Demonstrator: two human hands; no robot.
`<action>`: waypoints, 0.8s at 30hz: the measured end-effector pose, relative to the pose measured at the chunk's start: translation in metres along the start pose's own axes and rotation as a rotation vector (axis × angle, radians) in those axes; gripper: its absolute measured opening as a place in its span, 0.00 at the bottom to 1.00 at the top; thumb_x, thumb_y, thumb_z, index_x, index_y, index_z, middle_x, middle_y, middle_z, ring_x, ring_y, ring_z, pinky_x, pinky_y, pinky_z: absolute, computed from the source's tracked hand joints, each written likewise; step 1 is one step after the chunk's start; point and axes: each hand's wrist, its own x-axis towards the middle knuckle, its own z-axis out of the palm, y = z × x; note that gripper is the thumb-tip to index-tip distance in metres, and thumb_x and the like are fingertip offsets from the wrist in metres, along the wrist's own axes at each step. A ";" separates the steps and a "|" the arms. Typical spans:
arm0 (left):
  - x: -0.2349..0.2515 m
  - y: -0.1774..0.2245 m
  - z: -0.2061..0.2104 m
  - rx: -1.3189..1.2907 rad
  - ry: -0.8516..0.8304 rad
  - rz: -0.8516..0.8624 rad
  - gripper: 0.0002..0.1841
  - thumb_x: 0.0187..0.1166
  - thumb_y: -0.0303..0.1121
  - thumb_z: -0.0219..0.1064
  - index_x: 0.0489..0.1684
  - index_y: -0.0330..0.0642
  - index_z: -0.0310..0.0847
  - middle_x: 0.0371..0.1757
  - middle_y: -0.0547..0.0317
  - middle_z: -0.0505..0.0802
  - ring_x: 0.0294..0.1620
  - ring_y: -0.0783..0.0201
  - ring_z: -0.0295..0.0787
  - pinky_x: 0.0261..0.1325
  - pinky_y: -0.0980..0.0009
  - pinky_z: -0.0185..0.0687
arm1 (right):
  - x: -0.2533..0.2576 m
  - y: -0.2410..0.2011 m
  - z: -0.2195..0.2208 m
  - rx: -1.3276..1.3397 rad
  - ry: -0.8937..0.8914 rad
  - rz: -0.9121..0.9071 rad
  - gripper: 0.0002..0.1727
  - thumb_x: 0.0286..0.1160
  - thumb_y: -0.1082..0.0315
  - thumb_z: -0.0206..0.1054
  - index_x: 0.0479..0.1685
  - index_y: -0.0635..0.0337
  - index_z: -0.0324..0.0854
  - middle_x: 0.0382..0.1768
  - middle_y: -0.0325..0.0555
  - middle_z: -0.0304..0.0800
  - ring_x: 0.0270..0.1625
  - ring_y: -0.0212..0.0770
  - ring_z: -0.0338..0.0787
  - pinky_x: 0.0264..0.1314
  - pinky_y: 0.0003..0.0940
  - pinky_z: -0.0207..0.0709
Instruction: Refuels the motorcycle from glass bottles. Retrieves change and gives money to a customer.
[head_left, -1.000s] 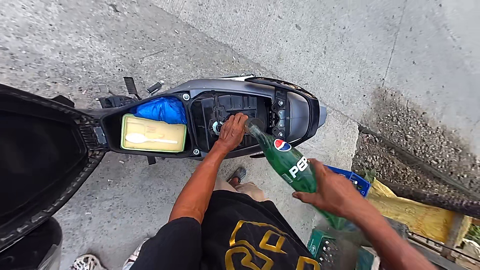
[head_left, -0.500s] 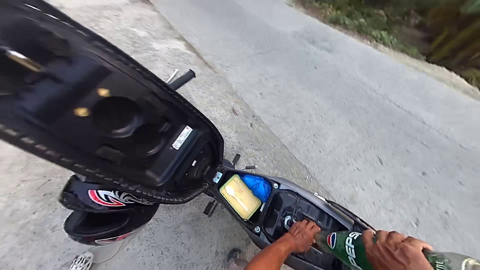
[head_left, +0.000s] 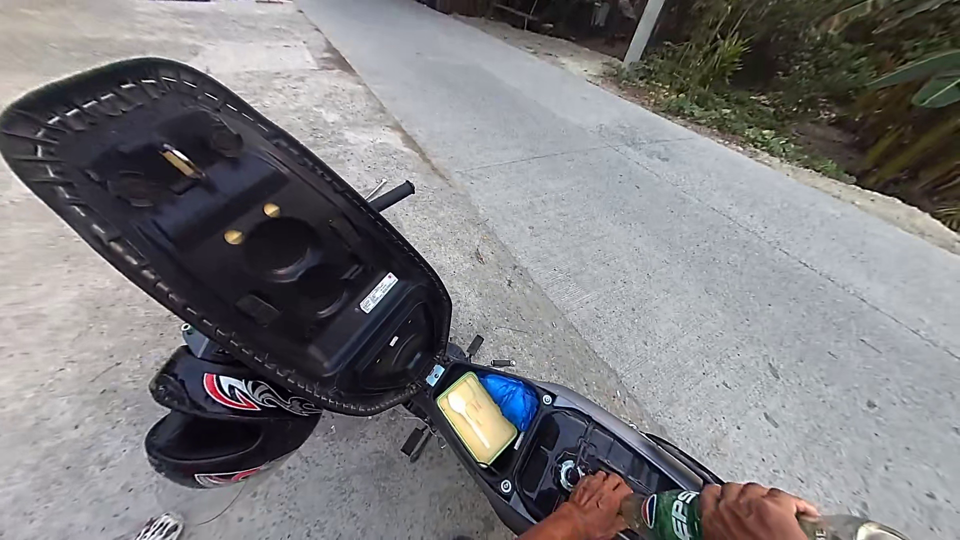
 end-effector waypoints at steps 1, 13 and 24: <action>-0.001 0.001 0.000 -0.005 0.001 -0.004 0.25 0.80 0.41 0.70 0.72 0.37 0.79 0.72 0.40 0.84 0.74 0.40 0.80 0.74 0.46 0.76 | -0.001 0.000 0.000 -0.017 0.001 -0.006 0.14 0.78 0.77 0.55 0.56 0.80 0.76 0.50 0.70 0.86 0.57 0.66 0.88 0.56 0.59 0.76; 0.002 -0.001 0.003 -0.053 0.001 0.013 0.23 0.82 0.42 0.67 0.71 0.38 0.80 0.72 0.41 0.85 0.72 0.41 0.81 0.74 0.46 0.77 | -0.035 0.042 -0.009 0.151 -0.001 -0.068 0.26 0.67 0.62 0.74 0.60 0.73 0.80 0.53 0.72 0.88 0.60 0.73 0.86 0.63 0.75 0.68; 0.000 -0.007 0.004 -0.081 0.020 0.045 0.23 0.82 0.39 0.68 0.71 0.35 0.79 0.72 0.38 0.84 0.72 0.41 0.81 0.75 0.49 0.76 | -0.054 0.068 0.084 0.998 0.727 -0.138 0.55 0.54 0.39 0.83 0.80 0.67 0.70 0.72 0.76 0.76 0.70 0.76 0.81 0.64 0.66 0.79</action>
